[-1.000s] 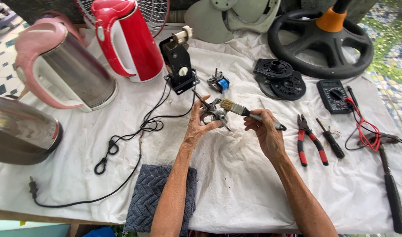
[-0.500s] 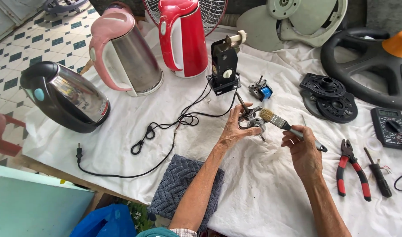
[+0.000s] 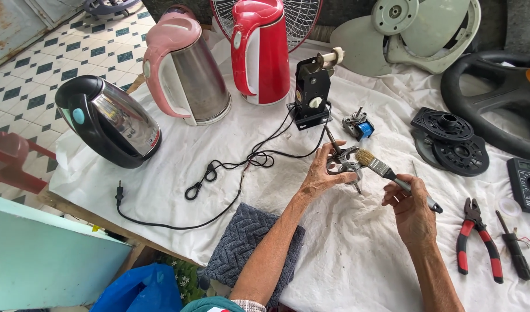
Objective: A person is cleaning and inspecting the internal components of a small electric motor using a brush and a small metal tool.
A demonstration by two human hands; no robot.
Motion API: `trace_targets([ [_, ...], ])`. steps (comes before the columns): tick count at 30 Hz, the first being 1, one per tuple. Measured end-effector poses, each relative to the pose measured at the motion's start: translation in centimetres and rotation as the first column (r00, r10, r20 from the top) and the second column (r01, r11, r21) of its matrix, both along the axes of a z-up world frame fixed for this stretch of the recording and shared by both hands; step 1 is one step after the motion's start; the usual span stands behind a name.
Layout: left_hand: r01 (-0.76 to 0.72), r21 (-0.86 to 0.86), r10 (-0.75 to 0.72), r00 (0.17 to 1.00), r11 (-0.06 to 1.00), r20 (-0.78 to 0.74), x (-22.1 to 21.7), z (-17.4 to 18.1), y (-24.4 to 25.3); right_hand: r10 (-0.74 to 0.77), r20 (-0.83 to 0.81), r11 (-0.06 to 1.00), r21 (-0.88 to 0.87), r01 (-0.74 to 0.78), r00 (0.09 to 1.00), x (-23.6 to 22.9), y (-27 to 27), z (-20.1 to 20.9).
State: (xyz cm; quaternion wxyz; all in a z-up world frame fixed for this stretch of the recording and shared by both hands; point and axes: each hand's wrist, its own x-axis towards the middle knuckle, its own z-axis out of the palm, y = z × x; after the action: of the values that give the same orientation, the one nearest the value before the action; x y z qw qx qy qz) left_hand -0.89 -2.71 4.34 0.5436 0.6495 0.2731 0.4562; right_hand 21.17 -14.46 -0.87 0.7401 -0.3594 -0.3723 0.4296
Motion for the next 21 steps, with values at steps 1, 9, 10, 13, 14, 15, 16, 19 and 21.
trace_targets([
  [1,-0.002,0.001,0.002,1.0,1.0,0.001,0.0,0.0,0.0,0.002,0.001,1.0,0.001,-0.002,1.0,-0.1,0.0,0.1],
  [9,0.01,-0.016,-0.01,1.0,1.0,-0.007,0.1,0.0,0.0,-0.026,0.017,1.0,-0.011,0.026,1.0,0.8,0.1,-0.9],
  [10,0.008,-0.016,-0.008,1.0,1.0,-0.008,-0.3,0.9,-0.4,-0.024,0.016,1.0,-0.01,0.024,1.0,-0.1,-0.3,0.7],
  [13,0.014,-0.054,-0.017,0.998,0.998,-0.059,-1.1,1.4,-0.3,-0.116,0.003,0.984,-0.132,0.115,0.993,-1.1,-0.4,2.4],
  [14,0.001,-0.025,-0.002,0.999,1.0,-0.04,-0.9,0.1,0.3,-0.111,0.006,0.992,-0.064,0.112,0.994,-0.3,0.0,0.9],
  [15,-0.012,0.004,0.012,1.0,1.0,-0.02,-0.6,-1.2,1.0,-0.108,0.01,0.994,0.004,0.108,0.994,0.6,0.4,-0.6],
  [16,0.005,0.008,-0.005,1.0,1.0,-0.015,-0.5,-1.4,1.0,-0.125,0.014,0.992,0.008,0.125,0.992,1.0,0.6,-1.0],
  [19,-0.003,0.01,0.003,1.0,1.0,-0.014,-0.3,-1.6,1.2,-0.177,0.034,0.984,-0.001,0.177,0.984,1.1,0.8,-1.3],
  [21,-0.03,0.026,0.031,0.999,0.999,-0.037,-0.3,-1.6,1.4,-0.243,0.233,0.958,-0.094,0.27,0.942,0.1,0.6,-0.4],
])
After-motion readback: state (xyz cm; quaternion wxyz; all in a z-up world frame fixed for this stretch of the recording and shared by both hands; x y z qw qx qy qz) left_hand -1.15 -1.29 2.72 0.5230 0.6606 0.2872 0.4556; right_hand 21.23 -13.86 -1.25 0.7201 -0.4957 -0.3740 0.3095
